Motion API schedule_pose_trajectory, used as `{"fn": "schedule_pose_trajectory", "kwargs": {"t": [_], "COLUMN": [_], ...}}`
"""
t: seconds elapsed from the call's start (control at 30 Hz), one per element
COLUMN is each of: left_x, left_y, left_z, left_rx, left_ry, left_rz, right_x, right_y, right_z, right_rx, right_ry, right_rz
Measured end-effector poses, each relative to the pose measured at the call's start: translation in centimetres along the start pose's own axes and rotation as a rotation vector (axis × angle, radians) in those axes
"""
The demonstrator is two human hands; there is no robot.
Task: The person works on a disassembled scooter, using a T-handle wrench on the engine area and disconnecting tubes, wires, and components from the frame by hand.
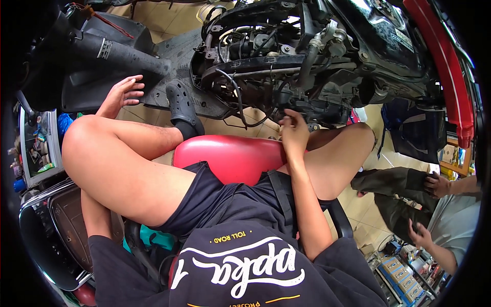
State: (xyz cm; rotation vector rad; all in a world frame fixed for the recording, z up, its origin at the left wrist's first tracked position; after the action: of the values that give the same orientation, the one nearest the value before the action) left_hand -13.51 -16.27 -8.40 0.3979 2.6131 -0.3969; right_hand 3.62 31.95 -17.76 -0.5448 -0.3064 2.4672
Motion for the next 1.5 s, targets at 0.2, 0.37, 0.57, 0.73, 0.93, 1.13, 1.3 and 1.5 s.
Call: {"fn": "schedule_pose_trajectory", "kwargs": {"t": [0.2,0.37,0.57,0.73,0.93,1.13,1.3,1.5], "left_x": [-1.7,-1.3,-1.9,-1.4,-0.6,-0.1,0.4,0.7], "left_y": [0.0,0.2,0.1,-0.2,0.4,2.7,3.6,3.5], "left_z": [-1.3,-0.4,-0.1,0.5,0.6,-0.6,-1.5,-1.0], "left_rx": [0.017,0.012,-0.031,-0.042,-0.047,-0.044,-0.047,-0.081], "left_ry": [-0.015,-0.041,-0.052,-0.067,-0.056,-0.051,-0.031,-0.017], "left_rz": [-0.071,-0.066,-0.082,-0.085,-0.049,-0.050,-0.026,-0.001], "right_x": [-1.3,0.3,-0.7,-2.3,-3.1,-0.4,1.0,-4.3], "right_y": [2.4,1.3,3.8,4.9,2.2,-2.5,-3.5,-1.9], "right_z": [2.6,1.8,-2.2,-4.1,-5.6,-0.9,-2.1,-7.2], "right_rx": [-0.376,-0.390,0.552,0.897,0.784,0.576,0.464,0.088], "right_ry": [-0.159,-0.094,0.585,0.796,0.850,0.356,0.147,0.470], "right_rz": [0.084,0.157,0.260,0.274,-0.077,-0.220,-0.182,0.253]}}
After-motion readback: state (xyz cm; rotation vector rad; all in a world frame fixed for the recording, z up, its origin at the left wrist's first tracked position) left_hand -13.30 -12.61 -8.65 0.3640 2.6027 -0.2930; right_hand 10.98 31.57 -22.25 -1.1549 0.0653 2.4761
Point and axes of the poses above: each hand's wrist, its own x-axis towards the middle knuckle, its own y-axis out of the palm, z = x × y, the point moved 4 cm from there along x, towards the middle knuckle, and after that the axes turned 8 degrees about y, right-handed, at the moved point
